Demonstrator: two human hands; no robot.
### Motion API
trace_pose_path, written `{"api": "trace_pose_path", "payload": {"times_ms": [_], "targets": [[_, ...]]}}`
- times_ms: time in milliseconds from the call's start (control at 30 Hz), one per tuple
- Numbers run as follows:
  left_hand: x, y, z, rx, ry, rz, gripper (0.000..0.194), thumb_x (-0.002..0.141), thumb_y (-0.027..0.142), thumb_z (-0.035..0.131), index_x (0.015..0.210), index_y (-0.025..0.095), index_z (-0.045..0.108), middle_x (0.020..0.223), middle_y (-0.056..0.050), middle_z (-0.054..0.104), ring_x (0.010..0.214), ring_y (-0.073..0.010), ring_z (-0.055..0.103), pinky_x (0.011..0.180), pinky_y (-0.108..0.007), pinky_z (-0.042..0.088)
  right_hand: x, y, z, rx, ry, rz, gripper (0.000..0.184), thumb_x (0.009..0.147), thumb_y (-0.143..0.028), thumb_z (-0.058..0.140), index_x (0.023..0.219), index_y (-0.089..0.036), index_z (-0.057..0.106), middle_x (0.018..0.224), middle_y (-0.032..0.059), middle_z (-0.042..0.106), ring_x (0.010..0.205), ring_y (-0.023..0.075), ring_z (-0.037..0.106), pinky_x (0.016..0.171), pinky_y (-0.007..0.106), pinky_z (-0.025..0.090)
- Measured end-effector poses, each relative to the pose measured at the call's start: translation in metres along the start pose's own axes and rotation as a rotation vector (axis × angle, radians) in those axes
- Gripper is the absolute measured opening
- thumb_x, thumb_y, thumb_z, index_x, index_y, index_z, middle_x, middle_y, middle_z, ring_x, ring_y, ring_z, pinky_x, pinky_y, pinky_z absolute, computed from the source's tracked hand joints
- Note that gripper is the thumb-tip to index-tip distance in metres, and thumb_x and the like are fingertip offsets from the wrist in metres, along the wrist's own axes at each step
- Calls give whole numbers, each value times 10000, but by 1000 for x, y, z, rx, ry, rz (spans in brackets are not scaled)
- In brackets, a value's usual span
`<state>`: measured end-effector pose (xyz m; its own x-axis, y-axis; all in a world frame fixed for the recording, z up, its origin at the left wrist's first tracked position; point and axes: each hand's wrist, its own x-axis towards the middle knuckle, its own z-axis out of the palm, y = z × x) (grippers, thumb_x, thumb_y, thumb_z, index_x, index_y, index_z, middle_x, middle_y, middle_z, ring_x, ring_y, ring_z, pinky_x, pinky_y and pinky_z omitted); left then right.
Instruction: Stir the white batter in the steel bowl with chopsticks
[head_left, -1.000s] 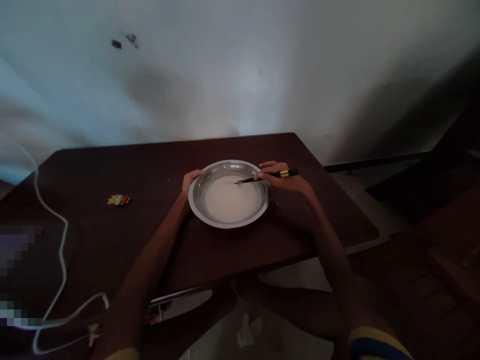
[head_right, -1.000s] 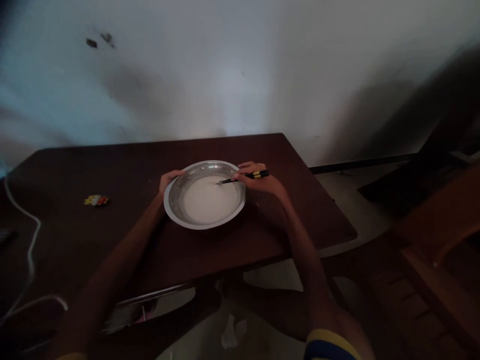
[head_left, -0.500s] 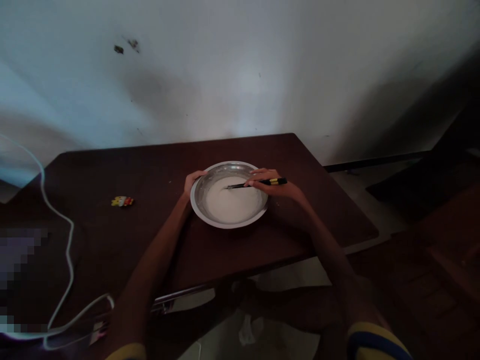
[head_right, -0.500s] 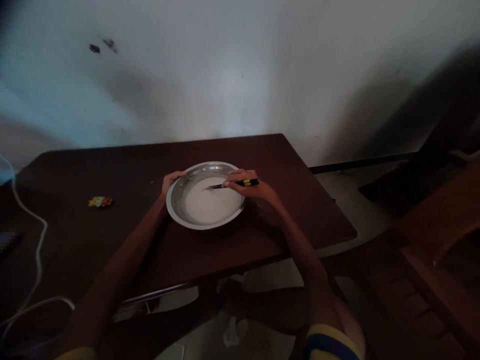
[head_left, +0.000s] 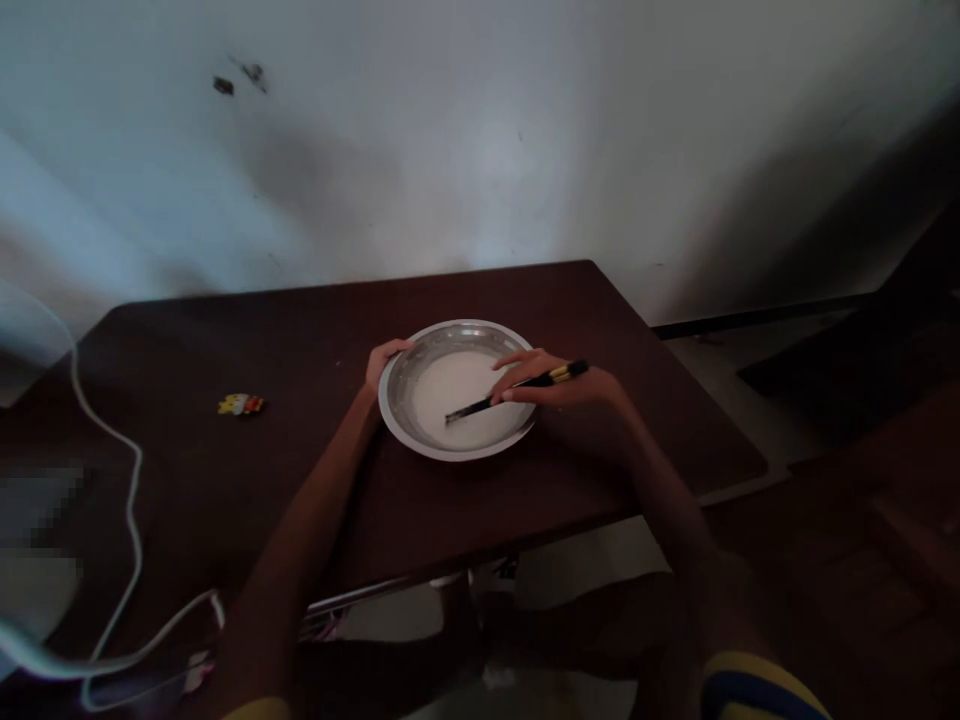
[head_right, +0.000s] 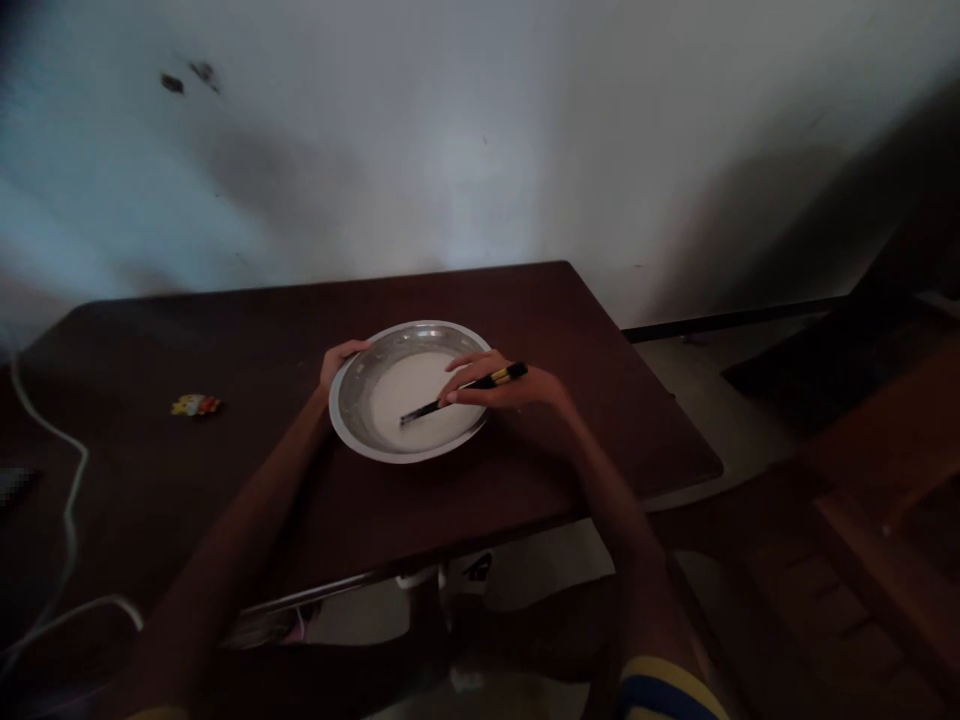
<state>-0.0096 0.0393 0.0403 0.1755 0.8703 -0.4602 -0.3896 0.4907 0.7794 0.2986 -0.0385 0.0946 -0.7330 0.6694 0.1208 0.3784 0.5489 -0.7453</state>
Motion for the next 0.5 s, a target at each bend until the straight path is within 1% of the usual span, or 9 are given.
{"api": "trace_pose_path", "payload": {"times_ms": [67, 133, 200, 267, 333, 400, 433, 500], "targets": [[0, 0, 0, 15, 58, -55, 180, 798, 180, 668, 630, 192, 732, 480, -25, 661, 413, -198, 615, 440, -274, 525, 7, 6, 13, -64, 86, 14, 233, 1043, -387, 667, 1126, -307, 870, 1236, 15, 855, 1429, 265, 653, 1280, 478, 411], [1, 0, 1, 18, 74, -64, 206, 834, 199, 672, 638, 197, 738, 507, -35, 684, 420, -197, 626, 445, -271, 526, 8, 12, 16, -147, 203, 92, 221, 1043, -384, 673, 1123, -313, 867, 1258, 19, 847, 1438, 279, 643, 1286, 515, 388], [1, 1, 4, 11, 91, -59, 259, 868, 221, 661, 619, 206, 730, 489, -35, 666, 394, -190, 601, 434, -271, 515, 2, 16, 8, -213, 311, 188, 200, 1036, -364, 679, 1061, -327, 874, 1230, 18, 846, 1409, 283, 653, 1273, 524, 395], [-3, 2, 8, 10, 121, -61, 310, 893, 215, 633, 596, 202, 721, 482, -44, 662, 380, -187, 584, 427, -272, 508, -8, 16, -7, -235, 370, 257, 204, 1024, -335, 678, 994, -329, 880, 1179, 19, 845, 1356, 275, 674, 1233, 494, 438], [-8, 3, 13, 25, 159, -62, 375, 923, 197, 591, 568, 186, 709, 472, -56, 655, 366, -179, 570, 407, -263, 480, -19, 13, -22, -209, 358, 260, 219, 1015, -341, 675, 960, -311, 885, 1130, 33, 843, 1307, 267, 692, 1171, 447, 494], [-12, 4, 16, 34, 168, -60, 430, 958, 185, 547, 557, 172, 702, 461, -60, 644, 356, -173, 564, 396, -257, 459, -24, 8, -29, -148, 261, 206, 240, 1015, -390, 672, 960, -298, 887, 1096, 40, 846, 1284, 259, 698, 1135, 413, 522], [-12, 4, 16, 24, 154, -57, 431, 966, 183, 541, 568, 168, 708, 465, -56, 646, 359, -176, 570, 402, -259, 463, -25, 6, -29, -112, 197, 164, 252, 1016, -416, 671, 963, -298, 887, 1084, 36, 850, 1282, 254, 696, 1141, 402, 521], [-10, 4, 13, -4, 104, -45, 377, 952, 183, 581, 604, 168, 726, 485, -46, 660, 374, -184, 590, 419, -268, 478, -19, 1, -21, -44, 71, 78, 259, 1013, -456, 676, 978, -309, 886, 1076, 18, 861, 1298, 242, 689, 1176, 390, 503]]}}
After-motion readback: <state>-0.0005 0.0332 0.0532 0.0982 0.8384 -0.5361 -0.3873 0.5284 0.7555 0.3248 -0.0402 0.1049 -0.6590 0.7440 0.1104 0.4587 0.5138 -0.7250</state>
